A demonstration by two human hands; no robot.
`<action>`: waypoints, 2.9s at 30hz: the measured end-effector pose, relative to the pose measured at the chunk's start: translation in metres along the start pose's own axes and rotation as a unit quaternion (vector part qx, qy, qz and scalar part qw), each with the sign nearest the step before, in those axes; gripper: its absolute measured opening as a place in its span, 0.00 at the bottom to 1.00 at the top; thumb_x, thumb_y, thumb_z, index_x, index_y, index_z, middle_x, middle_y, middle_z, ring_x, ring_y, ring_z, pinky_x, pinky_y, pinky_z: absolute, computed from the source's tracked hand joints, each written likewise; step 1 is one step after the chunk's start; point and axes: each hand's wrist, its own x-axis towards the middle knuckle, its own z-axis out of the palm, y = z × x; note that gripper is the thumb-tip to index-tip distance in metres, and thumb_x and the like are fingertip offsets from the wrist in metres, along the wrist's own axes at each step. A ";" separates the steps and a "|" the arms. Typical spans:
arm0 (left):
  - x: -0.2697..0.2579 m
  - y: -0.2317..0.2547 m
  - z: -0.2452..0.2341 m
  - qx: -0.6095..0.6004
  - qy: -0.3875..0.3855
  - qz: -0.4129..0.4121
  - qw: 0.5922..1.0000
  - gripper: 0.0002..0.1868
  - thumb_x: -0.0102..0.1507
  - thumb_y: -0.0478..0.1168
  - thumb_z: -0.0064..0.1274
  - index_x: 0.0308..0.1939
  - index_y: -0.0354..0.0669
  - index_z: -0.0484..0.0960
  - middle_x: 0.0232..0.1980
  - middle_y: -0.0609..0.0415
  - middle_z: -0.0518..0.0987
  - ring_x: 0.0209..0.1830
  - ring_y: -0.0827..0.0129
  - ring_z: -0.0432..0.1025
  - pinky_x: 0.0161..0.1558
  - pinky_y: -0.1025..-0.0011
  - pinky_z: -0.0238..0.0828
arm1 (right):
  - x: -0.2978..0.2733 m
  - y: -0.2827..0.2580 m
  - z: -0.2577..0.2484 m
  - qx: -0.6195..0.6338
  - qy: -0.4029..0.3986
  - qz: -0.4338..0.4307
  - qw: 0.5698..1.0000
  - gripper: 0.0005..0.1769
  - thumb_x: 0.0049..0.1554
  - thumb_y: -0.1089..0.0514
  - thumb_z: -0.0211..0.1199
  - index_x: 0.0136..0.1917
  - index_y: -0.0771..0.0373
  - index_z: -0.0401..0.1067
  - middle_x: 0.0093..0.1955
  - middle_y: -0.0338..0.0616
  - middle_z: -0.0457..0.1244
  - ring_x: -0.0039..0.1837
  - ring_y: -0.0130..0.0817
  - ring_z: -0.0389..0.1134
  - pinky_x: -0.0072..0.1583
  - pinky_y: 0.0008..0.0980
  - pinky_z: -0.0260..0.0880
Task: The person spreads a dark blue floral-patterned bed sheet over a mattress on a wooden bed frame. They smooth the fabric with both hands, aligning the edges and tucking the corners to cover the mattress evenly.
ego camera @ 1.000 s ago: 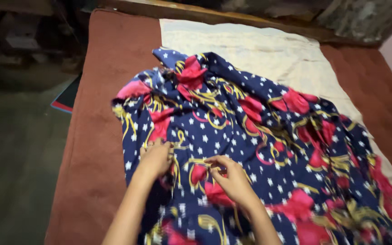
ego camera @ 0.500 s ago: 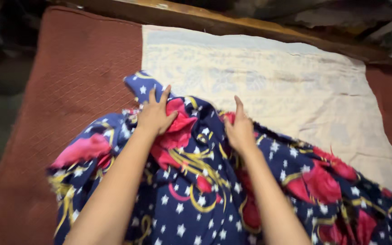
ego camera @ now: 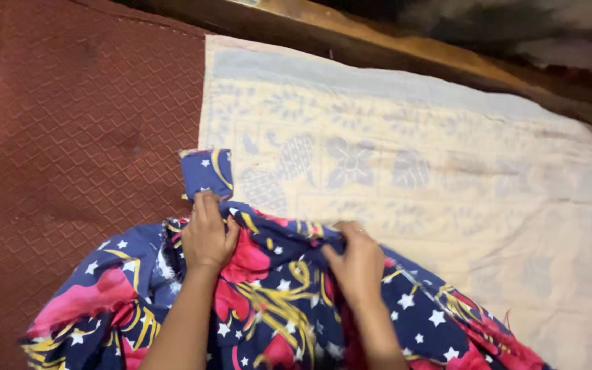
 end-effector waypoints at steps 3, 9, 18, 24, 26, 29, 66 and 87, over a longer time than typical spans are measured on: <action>-0.005 -0.005 0.006 0.051 0.035 0.068 0.996 0.21 0.57 0.46 0.52 0.50 0.38 0.73 0.54 0.45 0.73 0.58 0.51 0.69 0.56 0.54 0.65 | -0.015 0.001 0.035 -0.028 0.135 -0.013 0.990 0.19 0.48 0.62 0.69 0.54 0.63 0.72 0.50 0.51 0.66 0.50 0.55 0.67 0.52 0.49 0.67; -0.010 -0.015 0.021 0.112 0.019 0.056 0.992 0.24 0.58 0.47 0.51 0.54 0.36 0.74 0.54 0.45 0.73 0.58 0.55 0.66 0.61 0.57 0.57 | -0.025 0.032 0.083 -0.047 0.147 -0.036 0.987 0.24 0.49 0.63 0.67 0.59 0.64 0.68 0.56 0.55 0.62 0.57 0.57 0.64 0.58 0.50 0.63; -0.015 -0.018 0.030 0.124 0.025 0.053 0.991 0.27 0.61 0.46 0.50 0.61 0.33 0.72 0.62 0.39 0.71 0.66 0.48 0.63 0.67 0.51 0.53 | -0.025 0.041 0.091 -0.046 0.117 -0.009 0.992 0.24 0.51 0.62 0.67 0.60 0.65 0.67 0.58 0.55 0.61 0.56 0.59 0.63 0.59 0.51 0.63; -0.018 -0.025 0.040 0.150 0.064 0.081 0.983 0.27 0.63 0.46 0.50 0.63 0.34 0.72 0.66 0.39 0.70 0.69 0.48 0.61 0.68 0.49 0.52 | -0.030 0.051 0.091 -0.014 0.150 -0.064 0.986 0.22 0.53 0.62 0.68 0.59 0.67 0.67 0.58 0.58 0.62 0.58 0.61 0.62 0.60 0.51 0.62; -0.014 -0.029 0.037 0.122 0.033 0.064 0.990 0.28 0.62 0.46 0.50 0.63 0.33 0.72 0.65 0.38 0.69 0.68 0.47 0.61 0.67 0.50 0.53 | -0.028 0.048 0.091 0.022 0.147 -0.065 0.987 0.21 0.53 0.63 0.67 0.59 0.67 0.68 0.57 0.58 0.64 0.57 0.60 0.63 0.60 0.51 0.63; -0.017 -0.022 0.034 0.136 0.054 0.089 0.985 0.31 0.62 0.47 0.51 0.65 0.31 0.70 0.66 0.38 0.69 0.68 0.48 0.61 0.68 0.50 0.53 | -0.033 0.045 0.083 0.036 0.139 -0.030 0.989 0.22 0.51 0.63 0.67 0.59 0.67 0.69 0.57 0.58 0.64 0.58 0.62 0.64 0.61 0.52 0.64; 0.107 0.015 -0.152 -0.102 -0.226 0.422 0.872 0.14 0.52 0.43 0.66 0.37 0.43 0.80 0.30 0.43 0.81 0.34 0.49 0.76 0.46 0.54 0.68 | -0.182 -0.068 -0.055 0.007 -0.307 0.349 0.885 0.21 0.49 0.46 0.73 0.42 0.68 0.80 0.41 0.47 0.71 0.41 0.37 0.68 0.47 0.40 0.70; 0.095 0.081 -0.128 -0.570 -0.440 0.079 0.689 0.29 0.63 0.50 0.50 0.68 0.60 0.63 0.71 0.52 0.71 0.68 0.62 0.68 0.59 0.51 0.68 | -0.110 -0.078 -0.327 -0.072 0.189 0.129 0.971 0.39 0.56 0.57 0.58 0.75 0.68 0.45 0.67 0.67 0.61 0.63 0.55 0.69 0.62 0.46 0.69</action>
